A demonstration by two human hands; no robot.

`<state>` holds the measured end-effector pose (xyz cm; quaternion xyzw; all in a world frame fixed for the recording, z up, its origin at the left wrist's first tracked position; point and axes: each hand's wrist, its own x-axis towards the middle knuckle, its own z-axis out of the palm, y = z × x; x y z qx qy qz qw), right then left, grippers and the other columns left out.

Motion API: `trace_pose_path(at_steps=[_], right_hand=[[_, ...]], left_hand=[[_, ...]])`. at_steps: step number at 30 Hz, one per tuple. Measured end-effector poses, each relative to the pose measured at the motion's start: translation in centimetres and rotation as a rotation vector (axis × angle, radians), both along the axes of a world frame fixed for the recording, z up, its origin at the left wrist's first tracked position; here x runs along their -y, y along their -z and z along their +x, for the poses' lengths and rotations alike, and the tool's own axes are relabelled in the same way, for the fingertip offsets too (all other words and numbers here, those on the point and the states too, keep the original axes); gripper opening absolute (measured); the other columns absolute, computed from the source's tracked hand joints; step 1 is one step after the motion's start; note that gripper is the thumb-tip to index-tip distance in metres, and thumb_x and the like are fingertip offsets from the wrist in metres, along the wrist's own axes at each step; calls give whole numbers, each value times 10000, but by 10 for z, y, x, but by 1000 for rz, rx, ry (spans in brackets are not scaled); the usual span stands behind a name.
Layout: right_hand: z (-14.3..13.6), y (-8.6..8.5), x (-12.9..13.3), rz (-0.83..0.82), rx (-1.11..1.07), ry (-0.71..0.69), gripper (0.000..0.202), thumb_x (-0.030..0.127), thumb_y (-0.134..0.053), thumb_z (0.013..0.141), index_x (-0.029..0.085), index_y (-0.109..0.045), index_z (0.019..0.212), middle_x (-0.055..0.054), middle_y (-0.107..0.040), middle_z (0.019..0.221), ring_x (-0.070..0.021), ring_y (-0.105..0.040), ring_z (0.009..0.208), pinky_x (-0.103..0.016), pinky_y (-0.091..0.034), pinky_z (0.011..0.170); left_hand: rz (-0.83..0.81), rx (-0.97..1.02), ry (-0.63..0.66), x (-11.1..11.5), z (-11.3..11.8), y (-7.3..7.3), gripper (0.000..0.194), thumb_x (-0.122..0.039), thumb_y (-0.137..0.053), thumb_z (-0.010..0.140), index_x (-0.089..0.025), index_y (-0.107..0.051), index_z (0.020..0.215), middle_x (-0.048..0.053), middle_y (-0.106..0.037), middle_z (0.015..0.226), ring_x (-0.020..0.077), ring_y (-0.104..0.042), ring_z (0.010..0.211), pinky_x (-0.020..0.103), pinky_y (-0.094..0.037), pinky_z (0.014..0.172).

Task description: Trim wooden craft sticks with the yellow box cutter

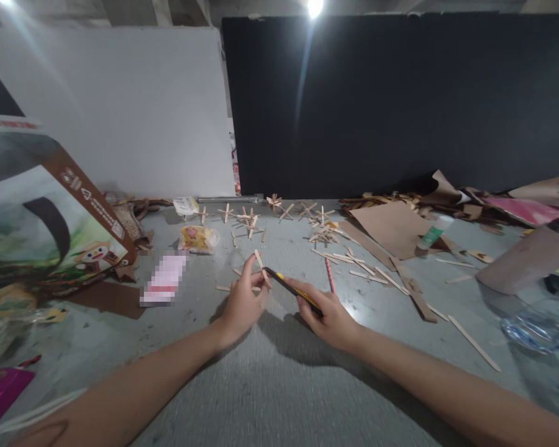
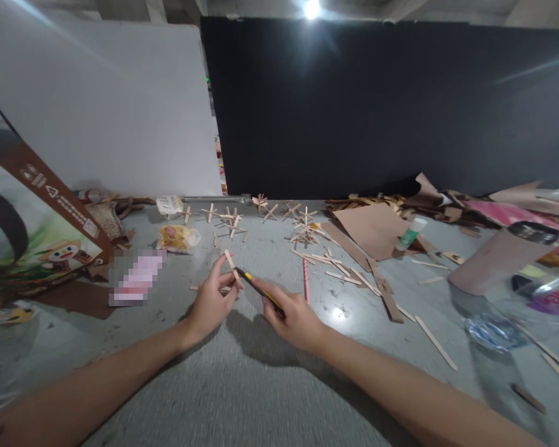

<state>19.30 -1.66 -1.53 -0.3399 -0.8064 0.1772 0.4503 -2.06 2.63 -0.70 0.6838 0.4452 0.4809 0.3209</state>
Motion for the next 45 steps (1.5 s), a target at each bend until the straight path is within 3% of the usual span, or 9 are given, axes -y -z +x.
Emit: trace_pose_path(at_steps=[3,9,15,22,28,35,41,45], right_hand=[[0,-1,0,-9,3,5,426,190,-491,1034,202,-598,1446,65,-526,621,-95,-368,442,-209,-331,455],[0,-2,2,-2,-9,10,428,185,-485,1028,190,-591,1443,68,-527,627,-85,-355,421,-210,-305,442],[-1,-5,2,4,-15,-24,440,174,-478,1028,202,-576,1455,78,-498,596,-98,-336,429,-220,-296,435],[0,-4,3,11,-24,-16,441,165,-489,1020,201,-581,1450,86,-476,599,-88,-337,410,-217,-289,424],[0,-7,5,25,0,-17,468,152,-483,1015,216,-567,1471,82,-496,595,-100,-342,417,-226,-298,429],[0,-7,5,77,6,-11,453,138,-476,1013,194,-568,1453,77,-520,612,-91,-352,422,-217,-307,442],[1,-8,7,79,36,-13,448,133,-452,1016,161,-563,1449,61,-560,630,-83,-369,430,-208,-312,456],[1,-7,7,87,35,-3,448,134,-465,1010,165,-568,1445,70,-548,613,-85,-357,421,-209,-305,452]], left_hand=[[4,-4,9,0,-1,0,655,-221,-622,913,-177,-439,1540,39,-777,869,175,-736,809,311,-574,835],[0,12,-31,0,-2,0,616,-231,-653,895,-212,-543,1501,144,-799,1133,243,-765,1035,317,-593,841],[10,4,-6,-1,-1,-1,649,-220,-653,893,-189,-503,1523,79,-814,936,214,-775,905,348,-601,898],[19,7,-8,-2,-1,0,600,-246,-661,906,-194,-542,1492,168,-787,1193,281,-734,1191,338,-604,892],[-37,26,44,0,-2,0,702,-270,-693,906,-199,-430,1553,124,-814,1065,246,-778,993,367,-605,883],[18,6,38,-1,-3,0,593,-298,-664,938,-195,-494,1497,175,-780,1222,279,-740,1179,346,-598,882],[7,17,57,-2,-4,4,641,-295,-668,940,-205,-420,1524,115,-824,1071,236,-784,1007,354,-601,889],[46,8,57,-3,-4,4,590,-299,-676,937,-218,-477,1486,150,-797,1164,259,-756,1111,371,-591,918]])
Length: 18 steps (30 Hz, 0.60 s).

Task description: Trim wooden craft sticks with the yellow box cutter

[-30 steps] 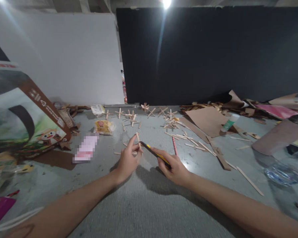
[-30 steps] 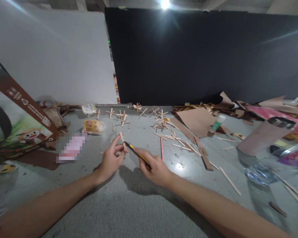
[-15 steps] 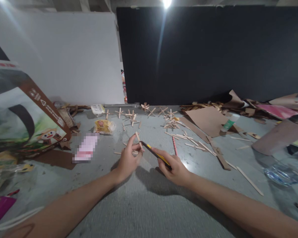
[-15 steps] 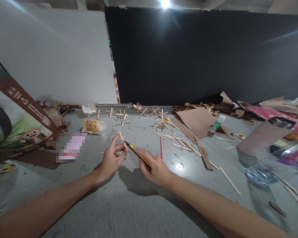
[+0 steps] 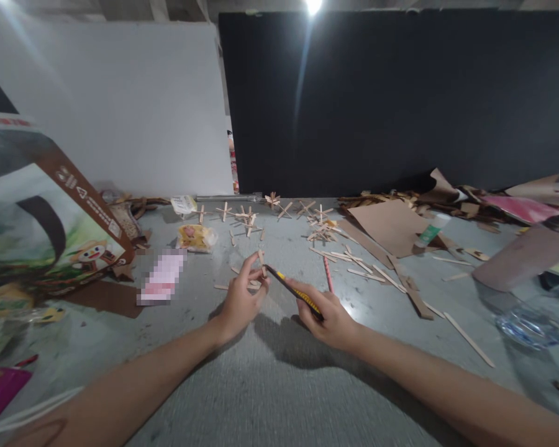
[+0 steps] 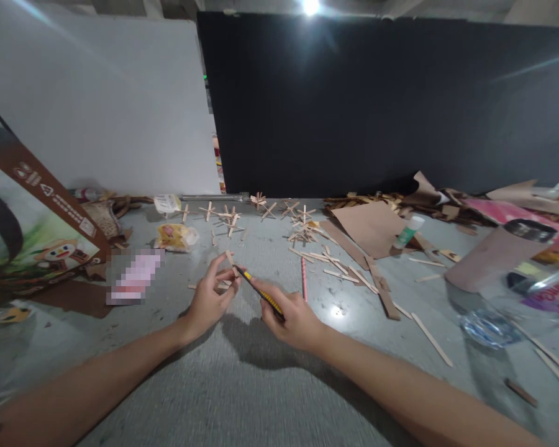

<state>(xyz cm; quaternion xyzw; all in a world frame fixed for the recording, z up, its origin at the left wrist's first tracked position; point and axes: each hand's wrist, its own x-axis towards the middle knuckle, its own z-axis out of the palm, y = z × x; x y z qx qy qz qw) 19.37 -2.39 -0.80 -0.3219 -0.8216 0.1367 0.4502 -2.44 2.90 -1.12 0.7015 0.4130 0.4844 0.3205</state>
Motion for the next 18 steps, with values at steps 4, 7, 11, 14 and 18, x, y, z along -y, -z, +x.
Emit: trace_pose_path(at_steps=[4,7,11,14,18], right_hand=[[0,1,0,4,18,16,448,136,-470,1011,159,-568,1448,65,-558,619,-84,-359,420,-210,-304,455],[1,3,0,-15,20,17,451,146,-470,1018,160,-566,1458,56,-581,632,-86,-366,423,-212,-308,459],[1,5,-1,20,24,30,436,160,-472,1027,162,-567,1453,26,-636,683,-90,-402,438,-217,-338,479],[0,4,-1,35,31,26,436,143,-470,1025,158,-562,1450,36,-617,658,-90,-402,434,-218,-327,473],[0,3,0,30,27,17,447,137,-468,1019,157,-560,1456,62,-556,612,-89,-369,423,-216,-305,462]], left_hand=[[-11,18,44,0,0,2,597,-271,-654,948,-213,-445,1505,146,-796,1139,252,-756,1082,392,-581,938],[-36,35,73,0,0,4,675,-250,-661,938,-214,-382,1552,138,-796,1133,246,-761,1053,404,-571,956],[33,15,59,0,0,3,565,-216,-644,923,-246,-497,1468,149,-746,1293,251,-700,1220,409,-524,1034],[36,36,95,1,1,0,567,-208,-639,918,-258,-484,1461,139,-748,1291,236,-714,1184,396,-531,1019],[-2,48,121,4,1,-4,627,-221,-641,918,-244,-416,1502,136,-771,1222,241,-727,1161,401,-540,1000]])
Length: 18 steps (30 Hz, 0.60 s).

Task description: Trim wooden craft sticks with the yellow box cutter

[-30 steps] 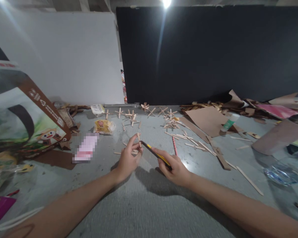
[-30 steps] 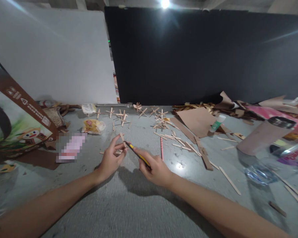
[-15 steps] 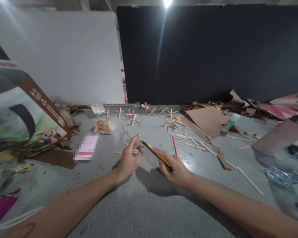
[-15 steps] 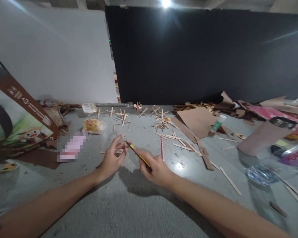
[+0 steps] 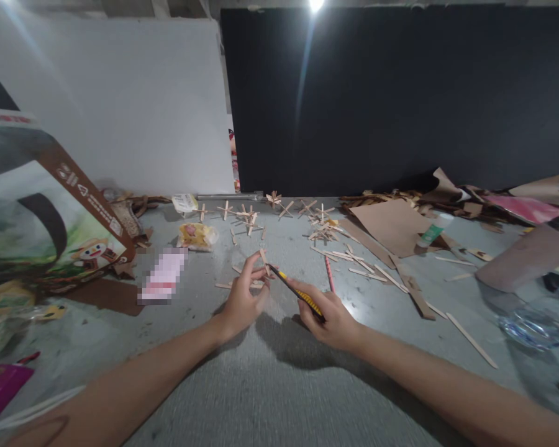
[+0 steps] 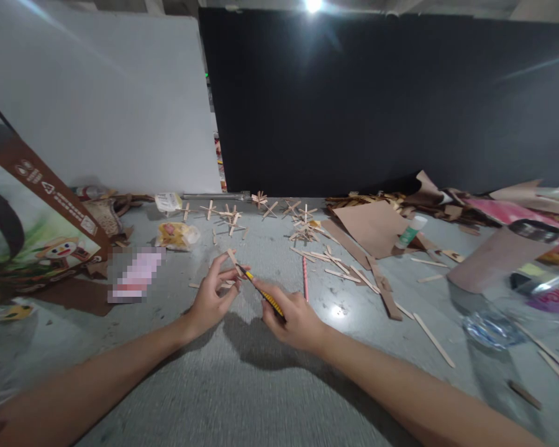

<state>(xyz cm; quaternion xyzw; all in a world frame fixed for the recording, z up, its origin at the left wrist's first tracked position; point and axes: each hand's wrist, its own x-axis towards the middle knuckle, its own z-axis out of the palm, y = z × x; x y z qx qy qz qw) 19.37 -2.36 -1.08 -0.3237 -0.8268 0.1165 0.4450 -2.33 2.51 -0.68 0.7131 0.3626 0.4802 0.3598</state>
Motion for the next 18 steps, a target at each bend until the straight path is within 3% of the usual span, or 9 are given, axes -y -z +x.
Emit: trace_pose_path(at_steps=[3,10,15,18], right_hand=[[0,0,1,5,7,6,450,141,-467,1017,155,-556,1457,44,-593,642,-90,-397,437,-213,-323,473],[2,1,-1,-48,27,-15,439,166,-458,1035,154,-542,1466,40,-628,638,-91,-390,410,-212,-326,454],[5,0,-3,-91,-53,-48,403,259,-433,1089,181,-554,1465,-102,-772,1017,-133,-650,647,-233,-501,618],[6,-3,-5,-130,-108,-62,398,341,-411,1117,188,-585,1441,-127,-753,1125,-147,-662,713,-261,-525,669]], left_hand=[[-3,-13,-20,1,0,-1,608,-240,-640,926,-240,-422,1493,123,-786,1175,241,-735,1140,395,-544,985],[-56,-16,-112,-3,1,2,558,-346,-619,975,-187,-413,1468,56,-799,860,209,-760,853,297,-541,758],[-71,-1,-113,-4,1,3,563,-392,-621,978,-182,-422,1461,62,-794,861,200,-746,792,255,-501,649],[-74,22,-101,-4,2,3,581,-382,-632,969,-188,-414,1472,56,-793,869,196,-746,811,255,-505,666]])
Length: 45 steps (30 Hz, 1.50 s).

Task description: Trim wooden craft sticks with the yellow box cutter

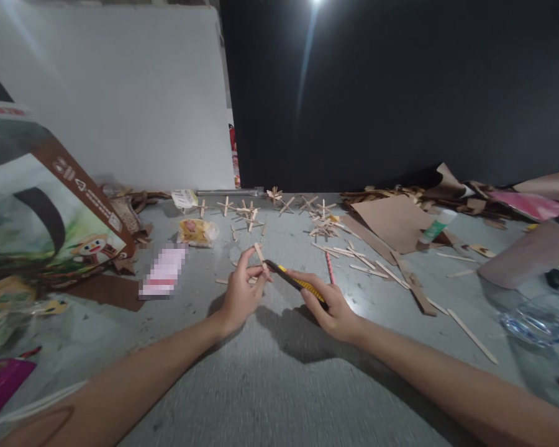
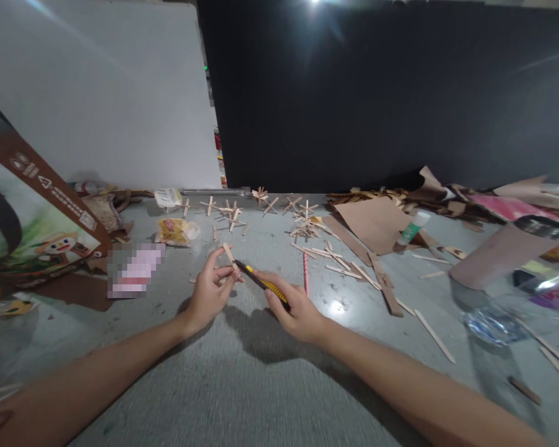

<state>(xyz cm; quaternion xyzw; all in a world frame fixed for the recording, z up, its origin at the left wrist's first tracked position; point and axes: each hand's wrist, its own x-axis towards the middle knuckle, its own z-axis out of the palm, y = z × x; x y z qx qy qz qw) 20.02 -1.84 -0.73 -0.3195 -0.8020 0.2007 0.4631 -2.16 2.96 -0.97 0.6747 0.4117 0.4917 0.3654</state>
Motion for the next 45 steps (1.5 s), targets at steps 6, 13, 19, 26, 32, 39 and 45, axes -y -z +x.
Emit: trace_pose_path(at_steps=[6,13,19,26,32,39,45], right_hand=[[2,7,-3,-316,-161,-60,507,522,-409,1119,200,-591,1465,63,-450,603,-123,-372,478,-249,-335,482],[-3,7,-9,-581,-410,-153,596,633,-528,1038,192,-609,1431,104,-311,558,-110,-267,447,-232,-249,428],[-1,4,-16,-731,-552,-145,623,623,-576,1000,145,-630,1395,108,-339,545,-94,-234,431,-206,-196,386],[-1,5,-19,-743,-583,-106,608,620,-610,971,146,-656,1350,90,-398,552,-93,-268,434,-202,-206,378],[-2,3,-20,-744,-568,-121,607,625,-617,966,147,-660,1336,89,-405,550,-98,-293,438,-209,-227,388],[0,4,-24,-754,-517,-164,589,623,-570,990,136,-682,1301,73,-471,526,-99,-330,398,-234,-230,399],[-1,4,-22,-693,-628,-72,570,608,-609,956,123,-698,1242,77,-466,499,-98,-325,378,-243,-194,407]], left_hand=[[2,26,-20,0,1,0,574,-353,-652,949,-196,-438,1458,27,-788,831,171,-727,757,272,-510,717],[-23,65,-15,0,2,-3,603,-362,-675,934,-214,-431,1465,0,-778,803,167,-724,740,281,-523,735],[-80,146,40,-1,2,-3,623,-329,-683,924,-214,-390,1462,39,-802,935,155,-728,749,281,-538,742],[-116,178,28,-4,3,-1,589,-282,-673,930,-211,-394,1443,33,-803,930,152,-741,746,290,-557,756],[-135,182,23,-5,3,-1,560,-285,-686,921,-221,-398,1397,25,-800,918,154,-746,740,281,-560,732],[-164,150,93,-4,4,0,605,-290,-718,899,-205,-415,1415,-12,-761,777,174,-753,747,301,-556,758],[-189,157,118,-2,5,-2,572,-271,-701,908,-202,-418,1401,36,-806,899,159,-743,729,306,-563,759]])
